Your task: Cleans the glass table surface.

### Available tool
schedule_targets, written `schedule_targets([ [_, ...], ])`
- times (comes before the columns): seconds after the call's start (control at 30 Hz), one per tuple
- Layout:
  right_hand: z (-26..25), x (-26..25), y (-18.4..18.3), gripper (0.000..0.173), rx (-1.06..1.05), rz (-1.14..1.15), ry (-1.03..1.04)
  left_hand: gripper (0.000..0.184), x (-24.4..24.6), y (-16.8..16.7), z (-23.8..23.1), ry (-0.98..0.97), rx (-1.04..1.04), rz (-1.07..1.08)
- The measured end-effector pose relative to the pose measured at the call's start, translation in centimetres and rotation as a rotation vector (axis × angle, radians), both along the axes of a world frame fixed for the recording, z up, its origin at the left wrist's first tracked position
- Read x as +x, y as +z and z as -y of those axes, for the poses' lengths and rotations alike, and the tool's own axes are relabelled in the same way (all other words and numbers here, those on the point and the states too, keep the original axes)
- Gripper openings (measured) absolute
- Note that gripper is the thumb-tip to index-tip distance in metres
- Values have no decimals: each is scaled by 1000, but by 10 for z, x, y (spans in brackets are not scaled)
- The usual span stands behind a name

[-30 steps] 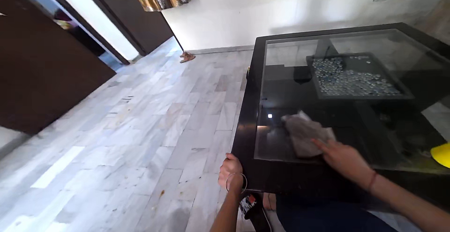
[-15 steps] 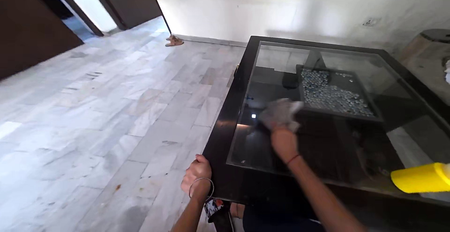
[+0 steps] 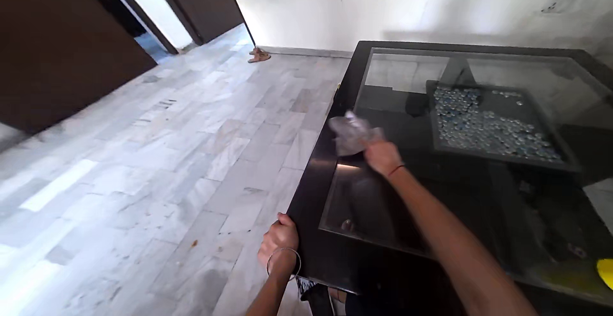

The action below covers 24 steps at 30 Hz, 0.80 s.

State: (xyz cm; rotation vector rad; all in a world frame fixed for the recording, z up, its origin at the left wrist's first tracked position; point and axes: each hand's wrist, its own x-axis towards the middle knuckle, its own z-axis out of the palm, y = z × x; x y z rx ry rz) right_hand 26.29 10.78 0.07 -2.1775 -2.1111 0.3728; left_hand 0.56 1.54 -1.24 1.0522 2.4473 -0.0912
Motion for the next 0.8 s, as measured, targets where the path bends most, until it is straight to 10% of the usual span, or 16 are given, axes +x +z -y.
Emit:
schedule_targets([
  [0.23,111,218,-9,40,48,92,-776,73,-1,-2,0,-6,11,7],
  [0.4,156,274,-12,41,60,-13,-1177,73,-1,-2,0,-10,3,1],
  [0.6,71,200,-6,38,31,-77,-1001,73,1,-2,0,-5,2,-15],
  [0.8,1,23,4,38,37,-85,-398,73,1,1,1,-6,-7,-31],
])
